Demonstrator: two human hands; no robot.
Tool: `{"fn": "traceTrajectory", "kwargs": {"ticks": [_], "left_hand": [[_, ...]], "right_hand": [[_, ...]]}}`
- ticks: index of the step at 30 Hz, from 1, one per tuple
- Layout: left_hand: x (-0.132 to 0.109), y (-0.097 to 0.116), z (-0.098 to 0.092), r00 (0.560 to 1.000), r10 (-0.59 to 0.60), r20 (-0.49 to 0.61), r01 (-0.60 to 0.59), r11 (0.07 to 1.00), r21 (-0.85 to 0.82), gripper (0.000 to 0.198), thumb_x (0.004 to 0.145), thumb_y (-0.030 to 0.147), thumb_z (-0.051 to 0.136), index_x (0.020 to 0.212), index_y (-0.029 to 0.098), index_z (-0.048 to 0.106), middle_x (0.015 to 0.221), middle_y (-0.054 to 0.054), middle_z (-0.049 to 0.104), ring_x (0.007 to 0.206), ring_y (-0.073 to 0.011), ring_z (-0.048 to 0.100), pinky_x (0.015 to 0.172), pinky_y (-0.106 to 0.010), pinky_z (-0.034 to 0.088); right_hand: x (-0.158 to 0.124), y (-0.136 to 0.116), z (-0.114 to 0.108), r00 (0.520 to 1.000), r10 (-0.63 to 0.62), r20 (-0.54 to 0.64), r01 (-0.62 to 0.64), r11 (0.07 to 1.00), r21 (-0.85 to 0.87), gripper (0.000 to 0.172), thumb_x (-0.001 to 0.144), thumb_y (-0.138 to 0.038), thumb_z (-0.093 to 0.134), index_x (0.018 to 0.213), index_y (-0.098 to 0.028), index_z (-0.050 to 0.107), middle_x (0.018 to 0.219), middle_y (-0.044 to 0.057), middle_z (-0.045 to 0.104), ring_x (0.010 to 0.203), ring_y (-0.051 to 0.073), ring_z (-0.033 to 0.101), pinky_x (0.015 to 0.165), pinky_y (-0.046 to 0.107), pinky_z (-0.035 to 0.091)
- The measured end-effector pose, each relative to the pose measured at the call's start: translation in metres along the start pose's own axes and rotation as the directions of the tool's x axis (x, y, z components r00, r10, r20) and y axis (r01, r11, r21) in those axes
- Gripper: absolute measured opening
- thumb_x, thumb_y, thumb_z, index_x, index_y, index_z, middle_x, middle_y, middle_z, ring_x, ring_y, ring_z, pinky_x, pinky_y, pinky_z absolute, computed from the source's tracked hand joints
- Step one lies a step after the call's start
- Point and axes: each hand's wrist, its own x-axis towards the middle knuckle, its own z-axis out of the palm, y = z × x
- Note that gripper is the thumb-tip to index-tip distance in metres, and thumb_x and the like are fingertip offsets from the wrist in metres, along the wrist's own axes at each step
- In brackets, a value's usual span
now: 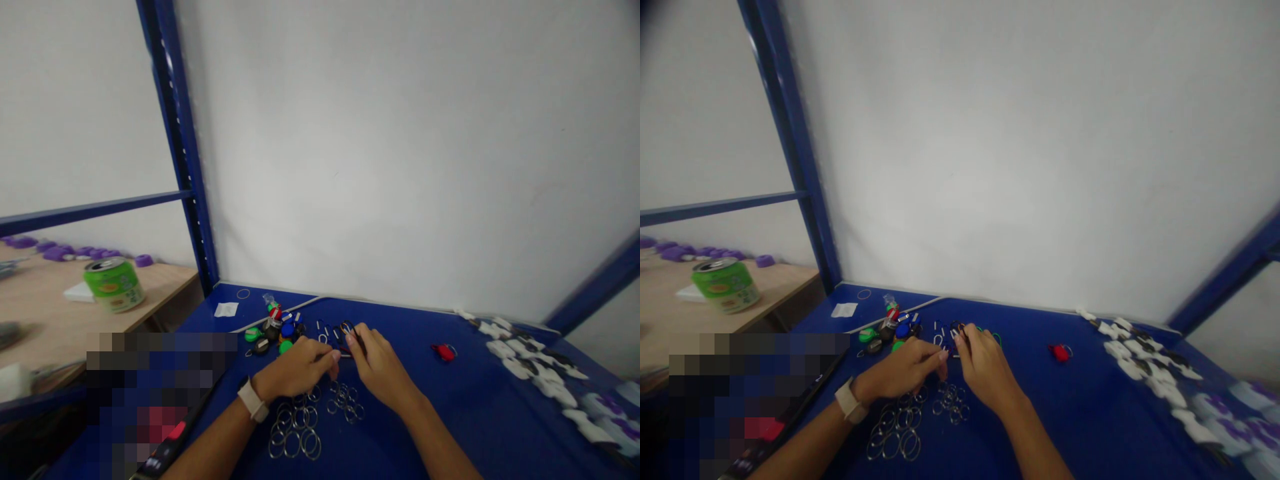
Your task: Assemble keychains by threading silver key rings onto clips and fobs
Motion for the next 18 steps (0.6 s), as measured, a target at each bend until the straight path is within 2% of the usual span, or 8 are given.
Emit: {"fn": "traceTrajectory", "kwargs": {"ticks": [3, 5, 11, 18], "left_hand": [[0.0, -0.001, 0.002, 0.996, -0.021, 0.087, 0.029, 0.995, -0.093, 0.057, 0.099, 0.055, 0.036, 0.084, 0.014, 0.073, 0.081, -0.006, 0.074, 0.041, -0.0092, 0.052, 0.047, -0.022, 0.041], [0.0, -0.002, 0.003, 0.994, -0.012, 0.108, 0.026, 0.992, -0.127, 0.055, 0.099, 0.054, 0.037, 0.085, 0.013, 0.072, 0.085, -0.007, 0.074, 0.042, -0.0085, 0.052, 0.047, -0.022, 0.041], [0.002, -0.007, 0.003, 1.0, 0.004, 0.001, -0.004, 0.991, -0.137, 0.051, 0.099, 0.051, 0.039, 0.085, 0.013, 0.07, 0.082, -0.006, 0.072, 0.045, -0.0085, 0.053, 0.046, -0.02, 0.04], [0.003, -0.01, 0.003, 1.0, -0.003, -0.031, 0.0, 0.994, -0.11, 0.044, 0.096, 0.048, 0.046, 0.083, 0.014, 0.07, 0.076, -0.005, 0.072, 0.046, -0.0095, 0.054, 0.046, -0.02, 0.039]], "right_hand": [[0.001, 0.005, 0.002, 1.0, 0.026, 0.016, -0.025, 0.999, -0.047, 0.026, 0.102, -0.028, 0.038, 0.08, -0.021, 0.051, 0.076, 0.003, 0.062, 0.069, 0.019, 0.058, 0.064, 0.029, 0.04], [0.002, 0.01, 0.004, 0.998, 0.05, 0.045, -0.046, 0.996, -0.081, 0.025, 0.1, -0.026, 0.043, 0.078, -0.021, 0.053, 0.076, 0.003, 0.063, 0.069, 0.019, 0.059, 0.065, 0.029, 0.04], [0.001, 0.017, 0.015, 0.983, 0.153, 0.106, -0.14, 0.982, -0.124, 0.022, 0.095, -0.02, 0.053, 0.073, -0.019, 0.059, 0.074, 0.003, 0.064, 0.067, 0.018, 0.06, 0.064, 0.028, 0.04], [0.001, 0.027, 0.019, 0.978, 0.207, 0.003, -0.205, 0.971, -0.122, 0.025, 0.098, -0.029, 0.048, 0.081, -0.02, 0.064, 0.074, 0.003, 0.067, 0.067, 0.018, 0.063, 0.063, 0.028, 0.042]]}}
